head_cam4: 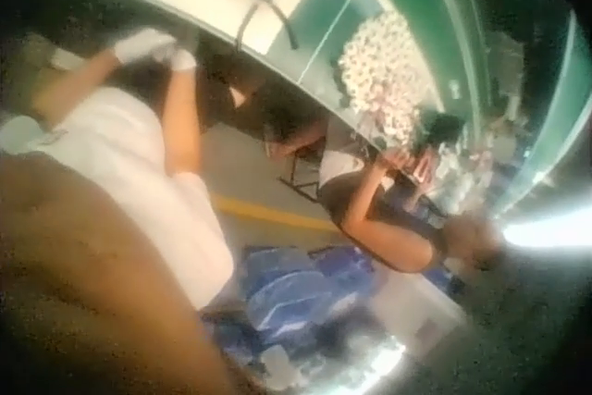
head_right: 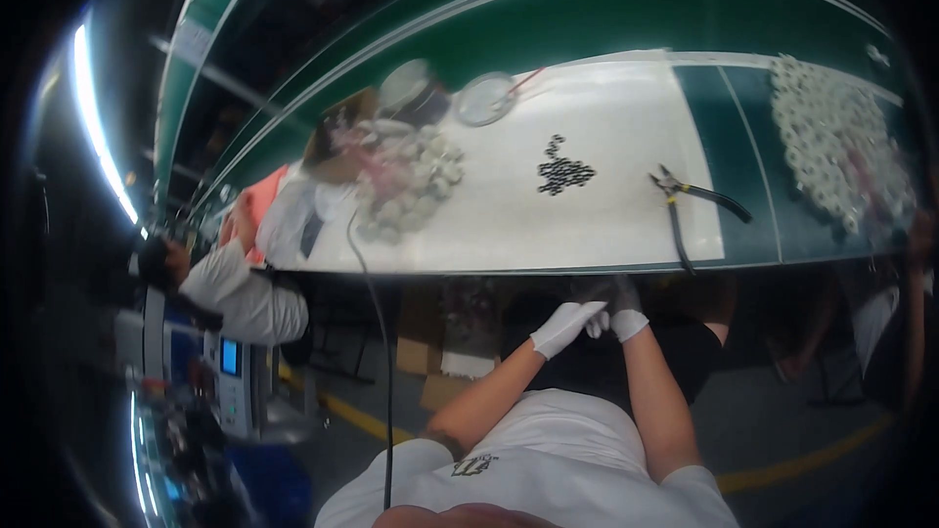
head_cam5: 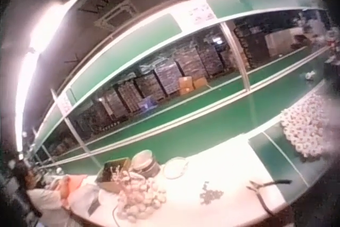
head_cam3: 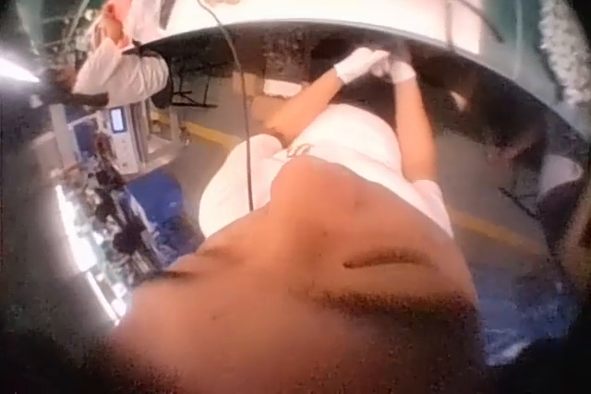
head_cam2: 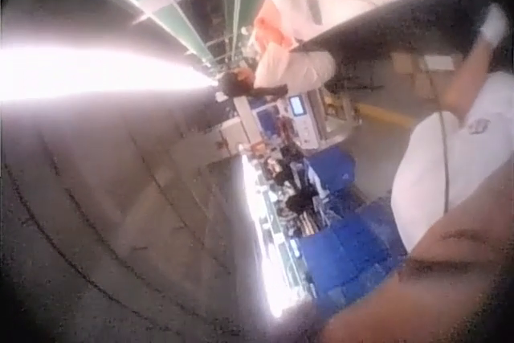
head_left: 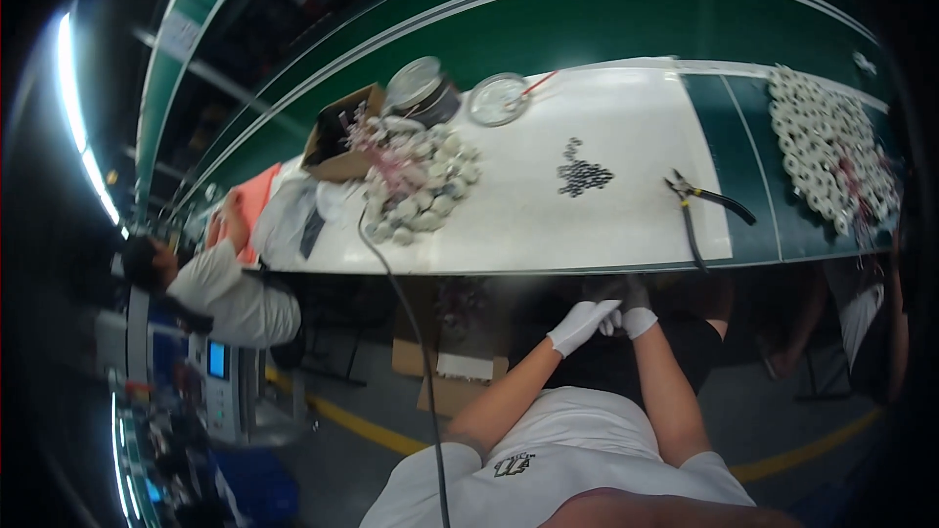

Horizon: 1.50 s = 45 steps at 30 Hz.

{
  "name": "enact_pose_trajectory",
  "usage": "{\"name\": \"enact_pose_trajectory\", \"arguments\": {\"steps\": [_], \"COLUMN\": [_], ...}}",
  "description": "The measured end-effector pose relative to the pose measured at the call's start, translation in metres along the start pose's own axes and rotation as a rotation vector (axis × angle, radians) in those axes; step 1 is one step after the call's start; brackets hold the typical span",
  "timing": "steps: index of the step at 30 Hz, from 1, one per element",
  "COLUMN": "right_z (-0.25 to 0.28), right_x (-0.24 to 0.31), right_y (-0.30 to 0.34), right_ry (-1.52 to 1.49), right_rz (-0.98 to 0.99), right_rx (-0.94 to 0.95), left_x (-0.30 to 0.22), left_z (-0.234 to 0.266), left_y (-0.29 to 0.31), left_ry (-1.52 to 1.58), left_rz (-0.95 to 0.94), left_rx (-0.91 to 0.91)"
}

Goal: Assemble electronic components by stripping wires and fitting them into plastic housings at a factory station.

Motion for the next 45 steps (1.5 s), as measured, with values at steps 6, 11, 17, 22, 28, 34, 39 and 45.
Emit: {"name": "enact_pose_trajectory", "arguments": {"steps": [6, 11, 17, 22, 28, 34, 39, 45], "right_z": [-0.063, -0.103, -0.128, -0.106, -0.118, -0.143, -0.232, -0.256], "right_x": [-0.017, -0.069, -0.115, -0.144, -0.214, -0.253, -0.345, -0.382], "right_y": [0.047, 0.060, 0.056, -0.018, -0.081, -0.124, -0.150, -0.157], "right_ry": [0.079, 0.122, 0.303, 0.108, 0.292, 0.403, 0.502, 0.477], "right_rz": [-0.069, -0.335, -0.206, 0.027, 0.024, 0.052, -0.076, -0.274], "right_rx": [-0.126, -0.072, -0.028, -0.062, -0.104, -0.378, -0.324, -0.238], "left_x": [0.000, 0.060, 0.008, 0.022, 0.111, 0.123, 0.186, 0.201], "left_z": [-0.009, 0.021, 0.073, 0.135, 0.241, 0.311, 0.379, 0.405], "left_y": [0.028, 0.026, 0.096, 0.096, 0.063, 0.037, 0.025, 0.053], "left_ry": [-0.148, -0.006, -0.067, 0.105, 0.464, 0.575, 1.137, 1.421], "left_rz": [-0.095, -0.061, -0.042, -0.191, -0.294, -0.304, -0.494, -0.713], "left_rx": [0.013, -0.181, -0.275, -0.466, -0.431, -0.373, -0.286, -0.097]}}
Point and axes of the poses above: each hand's wrist, its own y-axis away from the middle knuckle, its own z-axis out of the back of the hand, x = y × z, the point moved 4 cm from there along -y, towards the middle knuckle, and after that the axes turned 13 degrees about -x, right-handed, at the moved point
